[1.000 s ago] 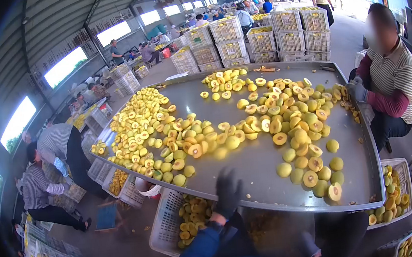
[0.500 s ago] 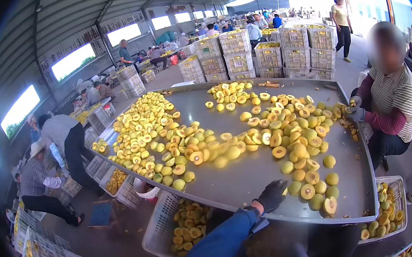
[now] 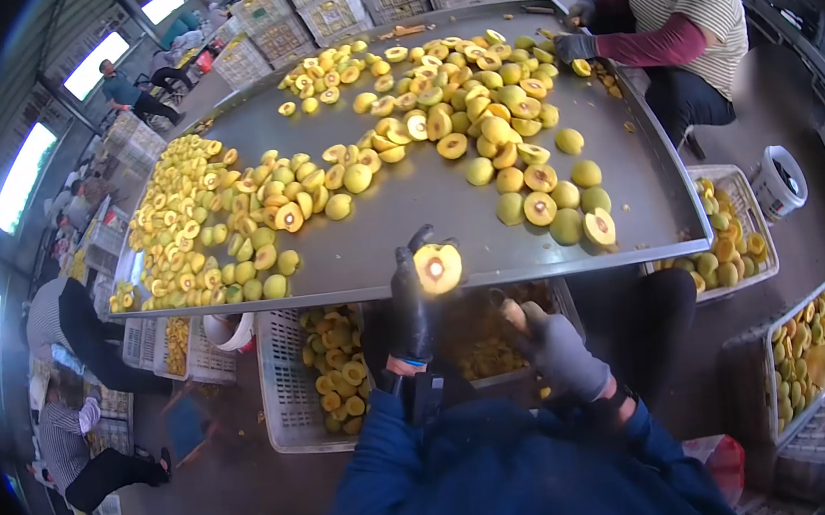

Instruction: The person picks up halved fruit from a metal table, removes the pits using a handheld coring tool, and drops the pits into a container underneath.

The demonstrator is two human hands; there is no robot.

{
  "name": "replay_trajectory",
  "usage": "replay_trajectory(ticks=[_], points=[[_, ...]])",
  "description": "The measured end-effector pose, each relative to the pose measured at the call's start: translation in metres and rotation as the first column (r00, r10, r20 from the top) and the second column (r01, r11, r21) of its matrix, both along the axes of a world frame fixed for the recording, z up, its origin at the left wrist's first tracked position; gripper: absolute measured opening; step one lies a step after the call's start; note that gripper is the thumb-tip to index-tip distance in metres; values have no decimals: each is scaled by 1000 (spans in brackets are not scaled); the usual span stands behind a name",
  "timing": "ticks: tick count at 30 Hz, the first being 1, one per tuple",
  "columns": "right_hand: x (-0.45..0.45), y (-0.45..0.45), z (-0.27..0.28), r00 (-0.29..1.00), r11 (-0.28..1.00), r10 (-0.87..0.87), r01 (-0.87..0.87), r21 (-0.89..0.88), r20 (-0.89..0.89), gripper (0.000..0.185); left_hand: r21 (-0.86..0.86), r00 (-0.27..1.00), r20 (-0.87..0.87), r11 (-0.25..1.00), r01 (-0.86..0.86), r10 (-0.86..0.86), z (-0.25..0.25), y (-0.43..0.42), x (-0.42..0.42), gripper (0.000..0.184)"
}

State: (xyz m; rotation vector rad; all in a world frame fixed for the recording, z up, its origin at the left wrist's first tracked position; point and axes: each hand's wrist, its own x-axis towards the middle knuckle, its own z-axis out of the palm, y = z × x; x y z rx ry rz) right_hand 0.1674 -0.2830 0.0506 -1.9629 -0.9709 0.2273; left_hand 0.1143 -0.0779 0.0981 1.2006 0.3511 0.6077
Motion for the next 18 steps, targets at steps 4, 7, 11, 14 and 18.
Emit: replay_trajectory(ticks=[4,7,11,14,18], points=[[-17,19,55,987,999,-28,25,22,161,24,73,999,-15,996,-42,43,15,-23,-17,62],[-25,34,64,917,998,-56,68,-15,395,25,213,990,-60,971,-110,125,25,-35,-20,61],[-26,38,53,948,997,-68,76,-13,312,27,609,959,-121,782,-132,256,27,-34,-22,39],[-26,38,51,957,998,-66,62,21,283,28,663,939,-91,724,-192,332,26,-38,-23,19],[-22,36,55,974,995,-31,52,-89,224,24,794,942,-102,596,-118,321,30,-37,-28,27]])
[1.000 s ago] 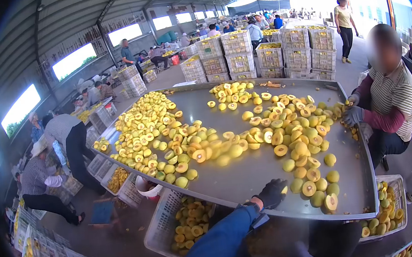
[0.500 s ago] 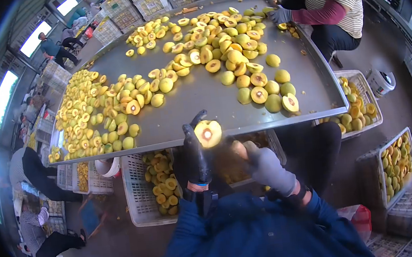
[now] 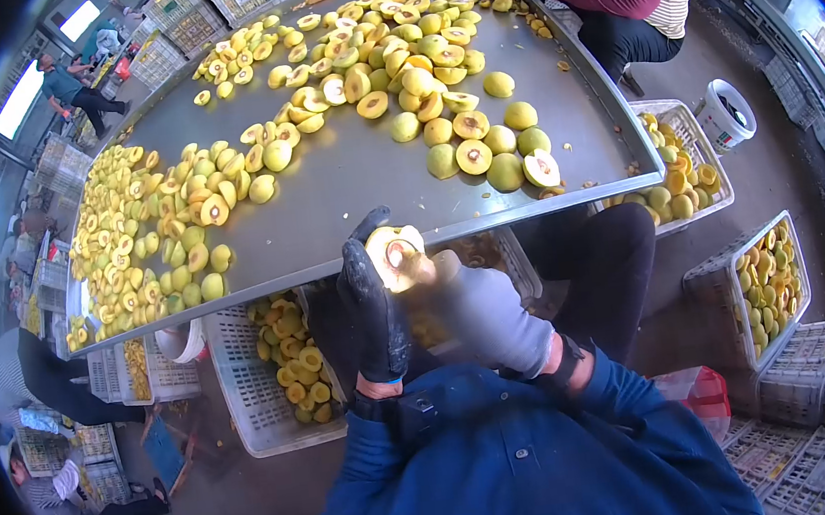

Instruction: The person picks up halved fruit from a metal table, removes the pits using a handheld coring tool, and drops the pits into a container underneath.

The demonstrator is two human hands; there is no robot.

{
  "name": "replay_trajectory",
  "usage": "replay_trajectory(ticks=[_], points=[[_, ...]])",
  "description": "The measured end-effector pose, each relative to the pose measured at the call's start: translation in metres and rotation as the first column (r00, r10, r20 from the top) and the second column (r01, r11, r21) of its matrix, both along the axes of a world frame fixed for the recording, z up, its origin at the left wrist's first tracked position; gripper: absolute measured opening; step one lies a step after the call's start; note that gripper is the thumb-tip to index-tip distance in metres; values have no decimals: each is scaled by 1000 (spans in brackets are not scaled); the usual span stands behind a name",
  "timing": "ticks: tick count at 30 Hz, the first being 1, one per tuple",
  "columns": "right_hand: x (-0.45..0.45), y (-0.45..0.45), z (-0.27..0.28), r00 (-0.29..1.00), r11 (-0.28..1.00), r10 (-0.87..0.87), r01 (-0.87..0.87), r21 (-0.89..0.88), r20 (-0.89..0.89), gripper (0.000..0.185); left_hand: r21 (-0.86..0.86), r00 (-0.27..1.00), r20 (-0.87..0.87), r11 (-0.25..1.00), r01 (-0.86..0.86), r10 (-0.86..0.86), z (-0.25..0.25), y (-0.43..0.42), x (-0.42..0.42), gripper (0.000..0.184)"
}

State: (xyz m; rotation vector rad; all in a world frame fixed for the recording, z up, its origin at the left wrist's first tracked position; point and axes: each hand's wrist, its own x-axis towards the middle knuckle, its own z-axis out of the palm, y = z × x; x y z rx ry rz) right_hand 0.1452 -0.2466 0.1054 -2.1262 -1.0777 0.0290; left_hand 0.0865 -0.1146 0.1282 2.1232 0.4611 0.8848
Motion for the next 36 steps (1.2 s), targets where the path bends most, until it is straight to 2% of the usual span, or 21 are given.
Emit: replay_trajectory(ticks=[2,4,6,8,10,11,13,17,23,26,28,31,34,36], points=[[3,-2,1,998,1000,15,-15,4,-59,22,-167,993,80,981,99,-87,6,-5,3,32],[8,-3,-4,988,991,53,-35,126,-142,20,-465,952,271,846,261,-145,11,-17,8,36],[10,-4,-12,976,973,102,-58,224,-192,20,-281,960,177,924,259,-216,7,-4,2,46],[10,-3,-16,980,979,105,-72,190,-170,21,-358,956,220,895,266,-196,-5,2,0,50],[8,-4,-14,996,998,38,-34,56,-75,22,-658,928,369,692,296,-47,-22,2,-1,46],[7,-6,-10,1000,999,-7,6,-33,-4,22,-712,922,387,632,307,-11,-26,5,-4,45],[5,-10,3,1000,1000,5,-5,2,7,22,-729,935,353,619,294,-28,-22,8,-13,44],[-2,-9,10,989,996,81,-84,18,126,23,-625,963,237,738,255,-132,-13,8,-20,42],[-9,-8,8,976,999,33,-34,3,216,21,-447,976,101,867,219,-194,-6,6,-20,39],[-10,-9,10,983,1000,20,-17,-20,185,21,-270,981,-4,944,187,-196,-12,14,-23,38],[-10,-12,10,988,999,48,-45,-23,148,20,-59,977,-98,981,186,-191,-18,24,-25,37],[-6,-16,12,991,991,115,-110,-78,65,19,213,967,-196,955,206,-165,-27,33,-27,36],[3,-24,13,981,972,192,-191,-139,-12,21,367,967,-224,908,202,-125,-38,36,-30,44],[11,-27,23,962,933,245,-268,-239,-123,24,252,939,-263,924,289,-222,-52,50,-25,47]])
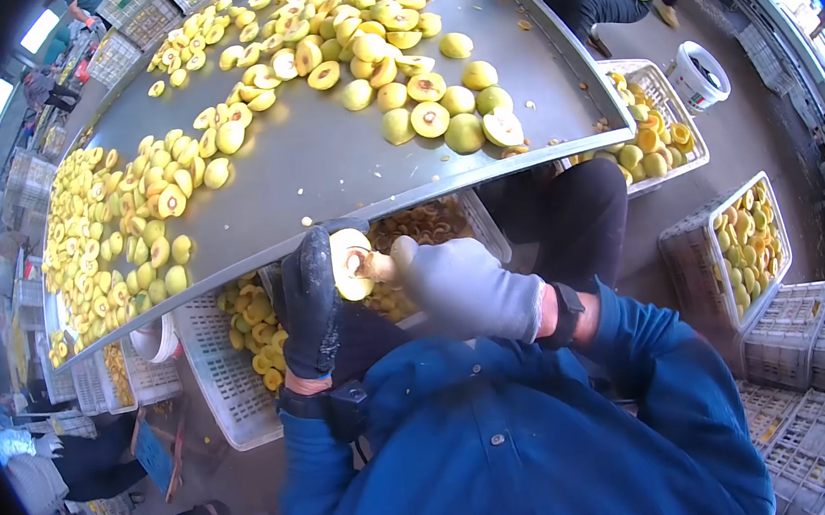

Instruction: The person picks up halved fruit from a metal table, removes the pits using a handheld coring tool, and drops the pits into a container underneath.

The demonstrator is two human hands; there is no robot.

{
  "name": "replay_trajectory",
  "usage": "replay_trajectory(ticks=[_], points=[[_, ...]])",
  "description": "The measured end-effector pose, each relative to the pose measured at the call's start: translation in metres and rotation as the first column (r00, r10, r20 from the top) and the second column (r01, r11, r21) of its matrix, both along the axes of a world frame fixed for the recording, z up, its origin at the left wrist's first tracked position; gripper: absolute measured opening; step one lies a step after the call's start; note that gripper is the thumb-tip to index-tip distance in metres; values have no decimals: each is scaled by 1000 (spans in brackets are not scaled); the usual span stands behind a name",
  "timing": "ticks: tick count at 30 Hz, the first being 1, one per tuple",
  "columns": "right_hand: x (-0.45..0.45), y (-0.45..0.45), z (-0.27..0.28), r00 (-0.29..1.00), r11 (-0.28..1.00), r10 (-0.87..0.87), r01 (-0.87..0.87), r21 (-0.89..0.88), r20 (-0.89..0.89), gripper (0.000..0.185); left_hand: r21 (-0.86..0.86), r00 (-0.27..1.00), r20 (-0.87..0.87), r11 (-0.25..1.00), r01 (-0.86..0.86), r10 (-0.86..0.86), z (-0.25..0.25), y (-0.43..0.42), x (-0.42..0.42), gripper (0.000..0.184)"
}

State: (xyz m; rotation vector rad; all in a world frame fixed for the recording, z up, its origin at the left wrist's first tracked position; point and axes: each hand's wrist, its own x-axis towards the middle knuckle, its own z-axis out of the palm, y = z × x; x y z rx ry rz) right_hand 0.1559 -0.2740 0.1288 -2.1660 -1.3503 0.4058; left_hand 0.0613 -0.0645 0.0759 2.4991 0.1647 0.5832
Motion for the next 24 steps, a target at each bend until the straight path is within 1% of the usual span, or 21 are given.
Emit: replay_trajectory(ticks=[1,2,3,4,6,8,9,10,11,13,14,15,16,17,18,19,20,22,23,24], points=[[4,0,3,1000,1000,3,-3,-17,-30,24,-56,999,-31,998,32,-34,-4,5,3,49],[7,1,4,998,999,7,-9,-31,-62,24,-107,997,-25,992,65,-68,-6,9,3,48],[8,2,4,996,999,11,-15,-44,-93,24,-124,996,-19,989,80,-83,-1,8,4,46],[9,2,1,995,1000,3,-4,-13,-98,24,-141,995,-13,985,95,-98,3,7,5,44],[10,6,-15,994,998,-17,22,51,-105,24,-105,995,-4,990,97,-98,19,-2,9,40],[8,16,-52,993,990,-40,55,130,-114,23,-387,992,123,920,60,-13,35,-22,23,36],[2,18,-44,953,981,-77,125,150,-293,22,-519,984,173,853,55,42,37,-34,30,35],[-4,20,-36,878,963,-110,210,167,-466,22,-582,961,228,813,8,154,29,-46,28,57],[-11,22,-29,776,937,-137,304,175,-616,22,-573,965,210,819,-7,155,22,-48,25,51],[-21,21,-33,657,929,-61,313,199,-751,25,-564,973,165,825,-42,162,11,-51,17,42],[-21,21,-35,731,955,-112,266,129,-673,26,-632,995,-80,769,-100,63,19,-30,12,38],[-21,20,-36,798,973,-152,224,53,-583,27,-471,996,-45,877,-94,83,4,-16,8,38],[-21,21,-37,857,981,-178,192,-22,-483,28,-286,996,-4,954,-87,90,-2,-10,11,37],[-20,21,-35,813,978,-171,207,2,-557,27,-651,1000,7,759,-8,17,-4,-11,15,38],[-18,20,-30,767,974,-161,224,24,-621,27,-903,999,38,429,29,14,12,-20,24,38],[-16,18,-28,716,969,-152,245,40,-681,27,-841,990,96,540,26,103,20,-37,30,43],[-19,18,-30,563,948,-90,301,102,-822,26,-770,969,163,638,8,185,24,-51,32,49],[-21,17,-30,518,952,-38,278,127,-855,25,-613,947,151,779,-134,282,17,-53,22,55],[-24,17,-32,487,954,-10,266,138,-873,25,-626,962,139,774,-98,233,8,-46,18,54],[-23,14,-39,627,966,-41,223,129,-778,25,-640,975,122,766,-64,184,0,-37,13,53]])
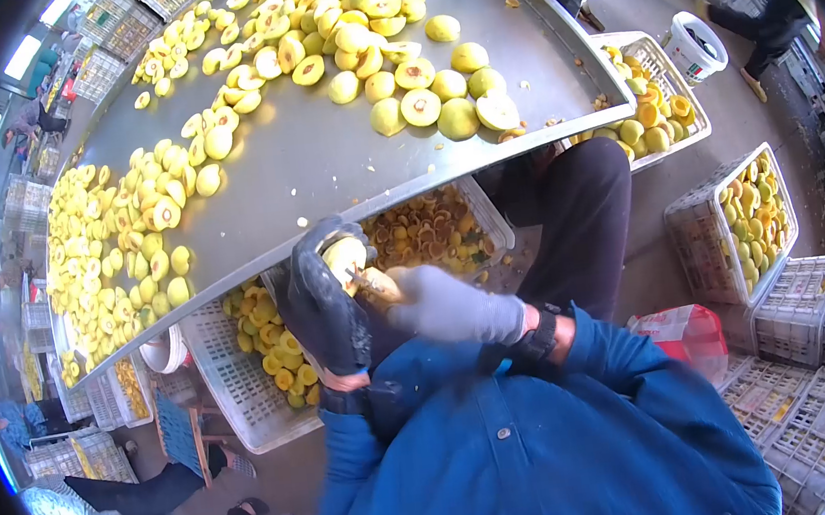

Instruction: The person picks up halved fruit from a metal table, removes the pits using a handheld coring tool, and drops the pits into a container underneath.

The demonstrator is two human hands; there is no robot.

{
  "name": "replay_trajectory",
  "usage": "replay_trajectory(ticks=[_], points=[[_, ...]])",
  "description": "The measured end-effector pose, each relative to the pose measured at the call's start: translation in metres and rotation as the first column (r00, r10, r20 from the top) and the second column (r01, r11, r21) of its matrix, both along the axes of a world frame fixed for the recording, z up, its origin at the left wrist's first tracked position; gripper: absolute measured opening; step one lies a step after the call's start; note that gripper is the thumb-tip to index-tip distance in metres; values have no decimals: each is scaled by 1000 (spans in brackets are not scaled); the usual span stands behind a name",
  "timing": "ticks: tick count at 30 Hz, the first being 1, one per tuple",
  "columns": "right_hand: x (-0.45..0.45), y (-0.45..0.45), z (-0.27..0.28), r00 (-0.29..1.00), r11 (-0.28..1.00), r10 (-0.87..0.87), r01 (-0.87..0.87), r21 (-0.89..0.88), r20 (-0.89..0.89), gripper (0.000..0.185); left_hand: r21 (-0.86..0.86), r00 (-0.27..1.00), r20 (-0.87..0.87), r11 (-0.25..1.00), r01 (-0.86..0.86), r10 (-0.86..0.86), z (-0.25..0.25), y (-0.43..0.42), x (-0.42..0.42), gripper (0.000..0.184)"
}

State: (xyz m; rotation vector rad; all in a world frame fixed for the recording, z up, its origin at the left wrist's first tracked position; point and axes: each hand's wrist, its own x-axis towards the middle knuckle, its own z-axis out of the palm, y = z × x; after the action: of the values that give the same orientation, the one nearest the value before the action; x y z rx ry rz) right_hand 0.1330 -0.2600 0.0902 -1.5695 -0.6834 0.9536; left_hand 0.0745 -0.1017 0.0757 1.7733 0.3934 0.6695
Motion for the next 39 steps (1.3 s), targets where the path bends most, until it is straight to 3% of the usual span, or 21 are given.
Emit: replay_trajectory(ticks=[1,3,4,6,7,9,10,13,14,18,22,25,28,29,30,31,32,34,35,36,39], points=[[5,-1,6,996,993,45,-37,-114,73,25,19,1000,4,1000,-1,1,-6,6,-1,53],[5,2,7,980,988,40,-10,-154,195,26,56,1000,13,998,-3,2,-14,15,-2,51],[4,5,9,997,999,12,-9,-50,72,26,127,996,32,988,-89,85,-15,15,2,52],[-1,9,11,983,987,-6,35,155,-184,25,95,994,92,993,-67,58,-7,13,10,52],[-1,8,11,994,991,-27,40,127,-104,26,80,991,122,995,-54,44,-1,11,16,52],[1,3,9,997,996,-58,55,63,53,26,221,998,60,975,-6,-7,-3,18,15,52],[7,1,21,984,993,5,17,-119,181,26,234,999,35,972,30,-39,7,14,17,52],[4,3,14,993,995,-62,54,79,97,24,-29,991,44,991,129,-128,41,5,22,54],[2,7,8,997,970,-74,75,230,-15,23,-94,992,48,988,124,-119,42,5,23,56],[18,4,17,885,998,-41,63,-31,463,24,-279,993,69,954,115,-99,49,-3,30,57],[17,9,20,956,980,-125,76,186,266,25,-456,989,149,887,70,-1,58,-16,35,57],[26,-4,37,876,989,56,16,-146,478,23,-413,993,65,903,120,-102,63,-13,32,54],[27,-6,47,926,986,63,0,-165,373,23,-291,979,-18,938,190,-204,71,-3,33,50],[26,-6,46,974,996,79,-66,-67,213,22,-245,974,-33,946,210,-225,74,0,34,49],[24,-5,41,992,993,112,-114,43,51,22,-16,980,-3,980,197,-197,70,1,36,45],[20,-5,37,981,978,157,-138,159,-114,22,-181,973,84,957,226,-214,67,0,36,45],[17,-4,36,984,977,130,-107,184,-119,18,-340,961,170,903,264,-217,62,-3,35,46],[19,-6,27,978,985,13,-49,164,209,18,-614,963,232,748,253,-136,62,-13,37,51],[19,-5,25,928,987,-37,-25,161,371,19,-573,957,253,775,265,-140,58,-16,38,52],[20,-5,27,871,1000,-1,-8,17,490,20,-528,949,279,803,276,-143,53,-18,39,53],[21,2,4,772,996,-82,48,71,630,22,-338,929,321,894,294,-184,38,-18,44,53]])
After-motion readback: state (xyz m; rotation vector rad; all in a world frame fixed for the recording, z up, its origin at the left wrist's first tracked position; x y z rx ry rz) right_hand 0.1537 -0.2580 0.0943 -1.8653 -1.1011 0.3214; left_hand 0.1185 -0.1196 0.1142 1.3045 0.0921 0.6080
